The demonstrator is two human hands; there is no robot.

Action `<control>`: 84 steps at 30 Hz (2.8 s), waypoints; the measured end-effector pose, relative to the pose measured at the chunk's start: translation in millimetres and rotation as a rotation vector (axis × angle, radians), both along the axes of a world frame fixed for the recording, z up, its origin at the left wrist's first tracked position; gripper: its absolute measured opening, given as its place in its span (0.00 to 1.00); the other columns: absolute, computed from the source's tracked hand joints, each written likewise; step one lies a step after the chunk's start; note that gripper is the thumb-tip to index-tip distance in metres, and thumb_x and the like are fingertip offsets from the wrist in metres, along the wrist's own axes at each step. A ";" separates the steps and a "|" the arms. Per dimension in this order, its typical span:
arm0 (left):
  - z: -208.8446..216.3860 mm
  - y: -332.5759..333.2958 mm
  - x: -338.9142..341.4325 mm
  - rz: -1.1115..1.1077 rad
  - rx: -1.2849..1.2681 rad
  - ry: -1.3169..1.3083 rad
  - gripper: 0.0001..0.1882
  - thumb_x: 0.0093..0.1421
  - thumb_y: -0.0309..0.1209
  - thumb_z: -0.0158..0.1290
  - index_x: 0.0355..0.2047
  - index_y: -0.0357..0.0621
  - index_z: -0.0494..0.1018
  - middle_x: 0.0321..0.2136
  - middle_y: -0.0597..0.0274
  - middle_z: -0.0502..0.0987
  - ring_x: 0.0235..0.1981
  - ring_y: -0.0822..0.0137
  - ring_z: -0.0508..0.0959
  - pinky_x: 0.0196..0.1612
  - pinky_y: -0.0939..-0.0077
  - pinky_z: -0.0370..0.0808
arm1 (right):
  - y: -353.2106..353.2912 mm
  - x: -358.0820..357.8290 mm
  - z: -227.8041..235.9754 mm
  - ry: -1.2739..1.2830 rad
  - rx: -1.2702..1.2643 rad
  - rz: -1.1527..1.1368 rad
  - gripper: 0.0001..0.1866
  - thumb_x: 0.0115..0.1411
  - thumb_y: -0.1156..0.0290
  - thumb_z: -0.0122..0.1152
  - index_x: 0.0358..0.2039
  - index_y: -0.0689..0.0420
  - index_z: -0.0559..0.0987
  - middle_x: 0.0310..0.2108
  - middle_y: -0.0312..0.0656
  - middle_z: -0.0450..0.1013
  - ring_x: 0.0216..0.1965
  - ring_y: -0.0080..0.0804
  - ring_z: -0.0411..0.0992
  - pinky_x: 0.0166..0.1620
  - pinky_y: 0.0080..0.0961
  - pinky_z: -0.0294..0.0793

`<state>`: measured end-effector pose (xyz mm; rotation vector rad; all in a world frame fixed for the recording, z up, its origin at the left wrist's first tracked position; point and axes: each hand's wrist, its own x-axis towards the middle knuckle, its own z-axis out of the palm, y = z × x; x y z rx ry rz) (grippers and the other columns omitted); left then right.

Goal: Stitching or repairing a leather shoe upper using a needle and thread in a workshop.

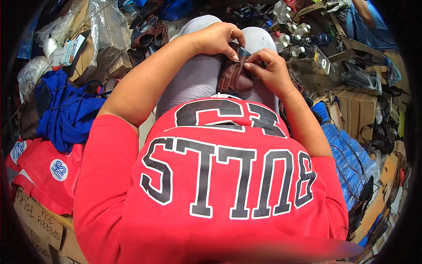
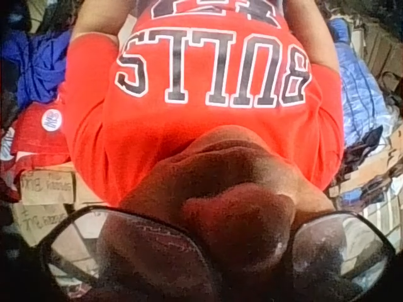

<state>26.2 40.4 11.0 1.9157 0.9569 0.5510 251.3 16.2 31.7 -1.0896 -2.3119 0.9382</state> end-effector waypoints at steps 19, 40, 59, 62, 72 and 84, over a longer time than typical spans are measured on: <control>20.4 -81.3 -15.7 0.377 0.589 0.121 0.09 0.47 0.24 0.61 0.30 0.53 0.81 0.20 0.64 0.68 0.29 0.64 0.70 0.32 0.72 0.64 | 11.4 15.3 -2.5 0.037 -0.109 0.126 0.23 0.43 0.87 0.51 0.35 0.47 0.83 0.25 0.34 0.69 0.31 0.28 0.70 0.37 0.25 0.69; 24.4 -79.4 -1.4 0.254 0.591 0.079 0.09 0.48 0.20 0.58 0.31 0.46 0.79 0.22 0.59 0.67 0.27 0.57 0.70 0.32 0.66 0.67 | 17.8 16.1 -4.0 0.035 -0.154 0.165 0.16 0.48 0.81 0.58 0.36 0.48 0.84 0.27 0.34 0.72 0.32 0.27 0.70 0.40 0.23 0.69; 2.8 -71.3 -12.0 0.279 0.466 0.052 0.14 0.47 0.21 0.59 0.34 0.54 0.82 0.23 0.65 0.71 0.30 0.64 0.70 0.34 0.72 0.66 | 13.6 13.5 -0.2 0.062 -0.181 0.124 0.14 0.49 0.79 0.63 0.37 0.51 0.84 0.25 0.35 0.73 0.29 0.24 0.71 0.36 0.20 0.70; -0.4 -76.1 -9.8 0.353 0.478 0.094 0.14 0.46 0.22 0.60 0.33 0.54 0.82 0.24 0.66 0.75 0.32 0.65 0.72 0.36 0.72 0.67 | 10.4 9.0 -4.0 0.110 -0.209 0.069 0.14 0.49 0.80 0.64 0.37 0.52 0.84 0.25 0.35 0.75 0.27 0.22 0.71 0.34 0.19 0.71; -1.6 -84.2 12.7 0.595 0.335 0.181 0.09 0.47 0.30 0.61 0.31 0.52 0.80 0.28 0.70 0.79 0.33 0.69 0.75 0.48 0.67 0.58 | 5.7 -5.6 -21.5 0.167 -0.243 -0.039 0.08 0.50 0.74 0.67 0.33 0.59 0.83 0.29 0.38 0.80 0.31 0.18 0.75 0.39 0.20 0.75; 10.1 -73.9 2.5 0.507 0.656 0.090 0.06 0.43 0.27 0.64 0.22 0.47 0.78 0.24 0.67 0.74 0.34 0.65 0.72 0.39 0.69 0.65 | 15.8 -3.1 2.5 0.133 -0.154 0.110 0.06 0.50 0.73 0.68 0.26 0.60 0.80 0.24 0.33 0.75 0.26 0.17 0.70 0.31 0.19 0.70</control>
